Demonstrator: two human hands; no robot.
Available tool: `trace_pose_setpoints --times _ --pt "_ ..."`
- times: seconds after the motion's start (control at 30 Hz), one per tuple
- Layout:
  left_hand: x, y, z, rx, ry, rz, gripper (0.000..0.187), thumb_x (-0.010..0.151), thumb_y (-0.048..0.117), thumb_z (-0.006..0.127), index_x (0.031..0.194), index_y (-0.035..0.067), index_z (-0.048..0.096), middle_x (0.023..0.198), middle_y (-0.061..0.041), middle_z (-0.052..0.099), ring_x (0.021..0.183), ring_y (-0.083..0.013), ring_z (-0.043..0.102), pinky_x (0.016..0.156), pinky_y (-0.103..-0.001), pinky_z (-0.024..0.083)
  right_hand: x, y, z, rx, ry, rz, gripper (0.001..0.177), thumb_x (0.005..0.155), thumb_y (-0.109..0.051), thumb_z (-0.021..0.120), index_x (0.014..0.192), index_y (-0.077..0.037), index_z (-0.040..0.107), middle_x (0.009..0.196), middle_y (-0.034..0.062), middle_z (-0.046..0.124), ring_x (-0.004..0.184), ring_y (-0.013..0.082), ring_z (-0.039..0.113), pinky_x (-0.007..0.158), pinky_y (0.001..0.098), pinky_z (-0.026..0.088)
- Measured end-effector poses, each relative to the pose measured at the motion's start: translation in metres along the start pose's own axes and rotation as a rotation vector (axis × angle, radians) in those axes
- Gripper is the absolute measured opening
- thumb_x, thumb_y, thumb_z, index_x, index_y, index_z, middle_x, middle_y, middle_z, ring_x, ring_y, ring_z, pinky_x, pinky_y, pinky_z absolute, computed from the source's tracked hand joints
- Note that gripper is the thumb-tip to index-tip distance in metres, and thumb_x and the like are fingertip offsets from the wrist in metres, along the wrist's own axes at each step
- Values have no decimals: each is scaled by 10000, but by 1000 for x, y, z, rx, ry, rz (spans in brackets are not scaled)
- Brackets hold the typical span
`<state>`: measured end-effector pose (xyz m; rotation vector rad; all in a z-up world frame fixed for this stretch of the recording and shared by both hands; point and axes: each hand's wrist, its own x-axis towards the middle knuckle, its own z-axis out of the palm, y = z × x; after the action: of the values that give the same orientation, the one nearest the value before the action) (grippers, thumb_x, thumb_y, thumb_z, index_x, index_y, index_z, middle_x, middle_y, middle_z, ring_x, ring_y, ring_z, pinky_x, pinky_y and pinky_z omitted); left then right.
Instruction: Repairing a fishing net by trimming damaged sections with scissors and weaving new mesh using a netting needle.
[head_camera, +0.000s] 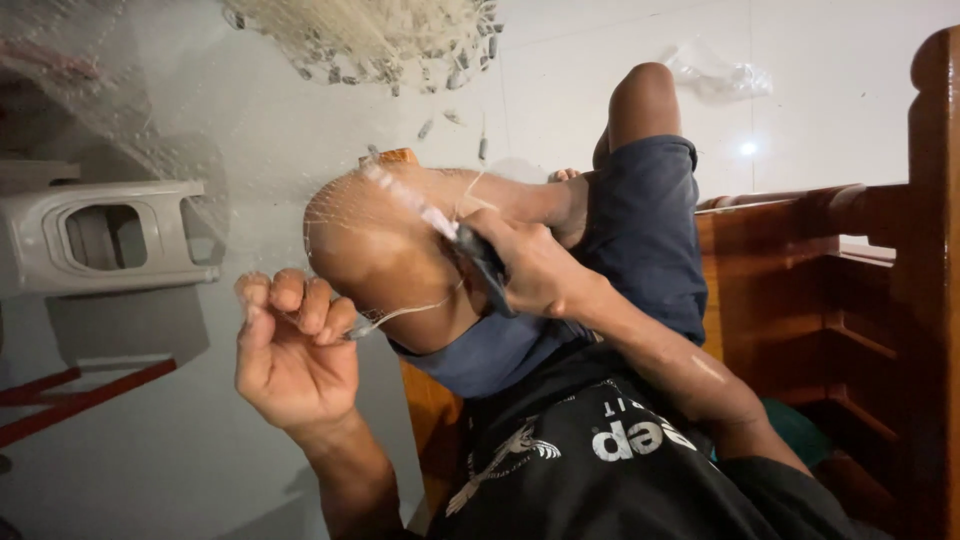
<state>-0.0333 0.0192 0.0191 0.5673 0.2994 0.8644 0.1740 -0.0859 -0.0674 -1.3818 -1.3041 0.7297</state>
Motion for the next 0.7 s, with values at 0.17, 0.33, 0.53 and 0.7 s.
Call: trace_pose_setpoints --times 0.17,0.33,0.53,0.7 --pt "0 -1 -10 172 -12 4 46 987 174 377 1024 157 397 847 -10 406 669 -128 405 592 -257 362 0 8 -5 -8 -113 4 326 811 -251 637 1056 -71 520 688 154 564 581 370 634 501 418 532" --pt "-8 -4 22 233 -6 28 59 952 163 549 936 109 529 855 -30 555 677 -132 466 613 -251 368 -1 8 -8 -115 -230 14 317 744 -148 582 1029 -102 451 802 112 593 628 314 577 535 400 414" --pt "-21 -6 17 230 -36 70 104 928 145 606 913 101 514 886 -33 584 829 -194 574 753 -331 480 -34 45 35 -69 219 -148 374 870 -245 654 1137 -70 459 1057 123 612 890 272 643 741 342 515" --pt "-25 -3 9 274 117 69 74 943 135 571 914 117 506 847 3 575 857 -185 597 792 -326 487 -29 12 33 213 541 -64 211 837 -7 708 868 -80 513 906 94 619 903 244 668 838 343 553"
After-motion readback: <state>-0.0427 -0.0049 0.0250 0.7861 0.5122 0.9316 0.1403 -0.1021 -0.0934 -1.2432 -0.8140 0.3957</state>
